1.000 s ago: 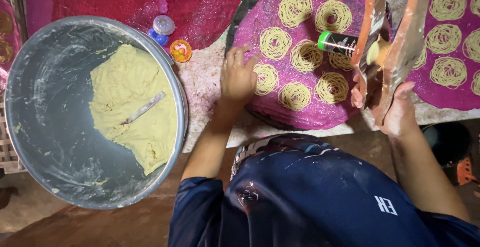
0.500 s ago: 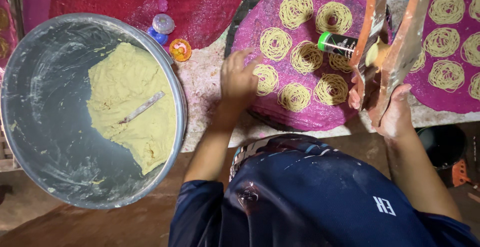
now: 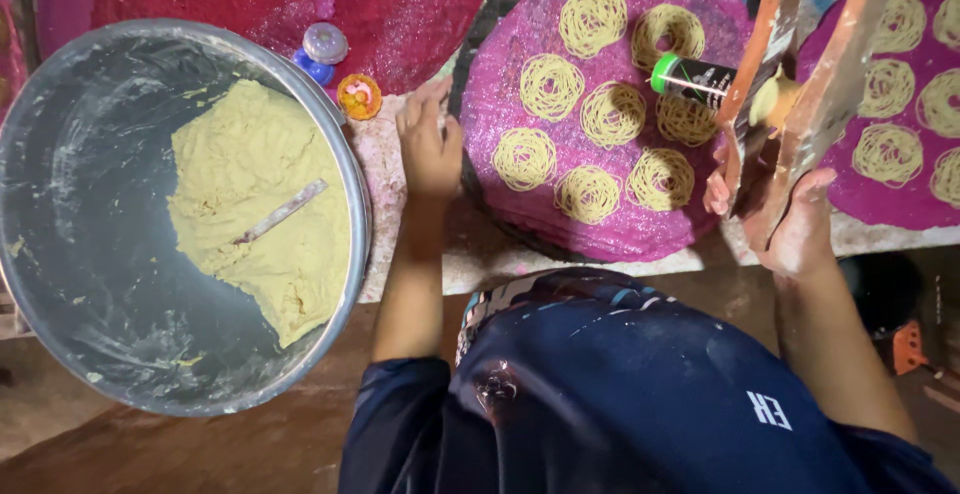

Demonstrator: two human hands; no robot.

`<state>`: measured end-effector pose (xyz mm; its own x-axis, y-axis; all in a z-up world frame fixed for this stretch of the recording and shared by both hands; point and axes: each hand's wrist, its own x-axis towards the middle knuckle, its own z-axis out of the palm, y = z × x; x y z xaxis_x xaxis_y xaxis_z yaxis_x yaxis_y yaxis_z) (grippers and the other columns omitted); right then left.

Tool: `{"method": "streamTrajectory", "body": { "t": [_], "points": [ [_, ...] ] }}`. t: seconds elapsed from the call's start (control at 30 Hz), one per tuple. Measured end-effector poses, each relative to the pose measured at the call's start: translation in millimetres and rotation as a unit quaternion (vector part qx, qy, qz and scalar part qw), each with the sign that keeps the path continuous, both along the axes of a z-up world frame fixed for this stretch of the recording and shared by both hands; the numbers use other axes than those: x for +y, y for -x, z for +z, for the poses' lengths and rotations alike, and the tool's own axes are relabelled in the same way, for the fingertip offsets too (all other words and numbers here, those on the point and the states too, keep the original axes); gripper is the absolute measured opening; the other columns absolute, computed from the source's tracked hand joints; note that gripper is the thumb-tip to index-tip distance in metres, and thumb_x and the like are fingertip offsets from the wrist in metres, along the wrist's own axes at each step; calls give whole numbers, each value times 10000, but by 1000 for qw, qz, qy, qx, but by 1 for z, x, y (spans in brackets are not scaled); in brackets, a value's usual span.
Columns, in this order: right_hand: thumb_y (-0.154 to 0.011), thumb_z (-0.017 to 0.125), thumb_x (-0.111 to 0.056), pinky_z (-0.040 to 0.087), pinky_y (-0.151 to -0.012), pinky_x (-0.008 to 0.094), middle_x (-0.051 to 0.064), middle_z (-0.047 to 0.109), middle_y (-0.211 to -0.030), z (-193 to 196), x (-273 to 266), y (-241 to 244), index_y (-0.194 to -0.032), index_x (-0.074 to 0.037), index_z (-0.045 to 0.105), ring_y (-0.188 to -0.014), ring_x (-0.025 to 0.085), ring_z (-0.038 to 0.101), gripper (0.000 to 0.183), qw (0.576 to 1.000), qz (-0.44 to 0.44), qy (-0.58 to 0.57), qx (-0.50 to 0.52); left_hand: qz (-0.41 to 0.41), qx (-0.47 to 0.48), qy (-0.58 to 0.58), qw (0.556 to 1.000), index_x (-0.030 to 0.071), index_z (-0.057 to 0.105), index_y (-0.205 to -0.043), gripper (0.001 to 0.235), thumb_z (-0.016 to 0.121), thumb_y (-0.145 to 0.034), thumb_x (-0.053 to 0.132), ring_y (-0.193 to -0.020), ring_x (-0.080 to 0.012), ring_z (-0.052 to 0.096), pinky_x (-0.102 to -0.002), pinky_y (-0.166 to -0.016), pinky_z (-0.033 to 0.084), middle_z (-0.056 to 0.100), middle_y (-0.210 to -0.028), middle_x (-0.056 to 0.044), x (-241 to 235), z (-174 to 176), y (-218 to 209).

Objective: The person uses a manual dough press to load dough and extrude spiral-shaped snacks onto pink trays. They repeatedly refill the press from a large metal bowl and arrange the formed snacks in circular patterns on the trays.

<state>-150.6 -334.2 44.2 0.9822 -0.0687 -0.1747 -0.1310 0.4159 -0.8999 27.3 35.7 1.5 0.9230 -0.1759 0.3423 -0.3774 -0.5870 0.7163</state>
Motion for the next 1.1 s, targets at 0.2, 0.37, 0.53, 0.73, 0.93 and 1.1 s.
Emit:
{"method": "streamTrajectory", "body": {
  "t": [0.2, 0.37, 0.53, 0.73, 0.93, 1.1],
  "points": [
    [-849, 526, -883, 428, -826, 375, 63, 532, -1159, 19, 15, -17, -1488, -33, 439, -949, 189, 505, 1068, 1000, 9, 16, 2, 43, 108, 57, 992, 40, 557, -1382, 470, 622, -916, 32, -1113, -305, 627, -368, -986, 510, 605, -1276, -183, 7, -22, 36],
    [-980, 504, -731, 471, -676, 300, 27, 540, -1006, 32, 43, -86, -1519, -35, 417, -797, 126, 524, 885, 994, 86, 67, -6, -23, 259, 324, 910, 2, 431, -1495, 547, 645, -996, 72, -1127, -197, 616, -310, -994, 502, 634, -1262, -174, 10, -65, 49],
    [-949, 708, -372, 446, -469, 304, 55, 607, -872, 12, 108, -209, -1520, -75, 489, -562, 130, 511, 680, 938, 203, 281, 28, 29, 290, 268, 918, -2, 398, -1489, 594, 669, -965, 70, -1188, -204, 626, -322, -1001, 516, 627, -1310, -180, 8, -85, 65],
    [-779, 865, -494, 532, -888, 499, 219, 685, -1136, -38, 248, -318, -1238, -3, 573, -1031, 398, 673, 732, 781, 142, 597, -119, 67, 197, 249, 946, 4, 393, -1469, 648, 676, -891, 82, -1116, -300, 634, -362, -929, 562, 552, -1317, -209, -1, -51, 81],
    [-756, 860, -376, 471, -945, 507, 223, 630, -1168, -52, 300, -301, -1253, -56, 597, -1123, 400, 587, 647, 775, 136, 607, -114, 26, 18, -4, 999, -14, 559, -1400, 493, 659, -931, 106, -1254, -447, 513, -496, -1082, 438, 525, -1352, -280, 5, -8, 78],
    [-856, 785, -260, 408, -1046, 492, 220, 583, -1236, -27, 203, -244, -1328, -60, 607, -1189, 380, 518, 543, 791, 3, 507, -343, 8, 7, -94, 995, 23, 606, -1382, 511, 664, -897, 173, -1229, -421, 519, -512, -1081, 405, 553, -1302, -253, -2, -7, 57]
  ]
}}
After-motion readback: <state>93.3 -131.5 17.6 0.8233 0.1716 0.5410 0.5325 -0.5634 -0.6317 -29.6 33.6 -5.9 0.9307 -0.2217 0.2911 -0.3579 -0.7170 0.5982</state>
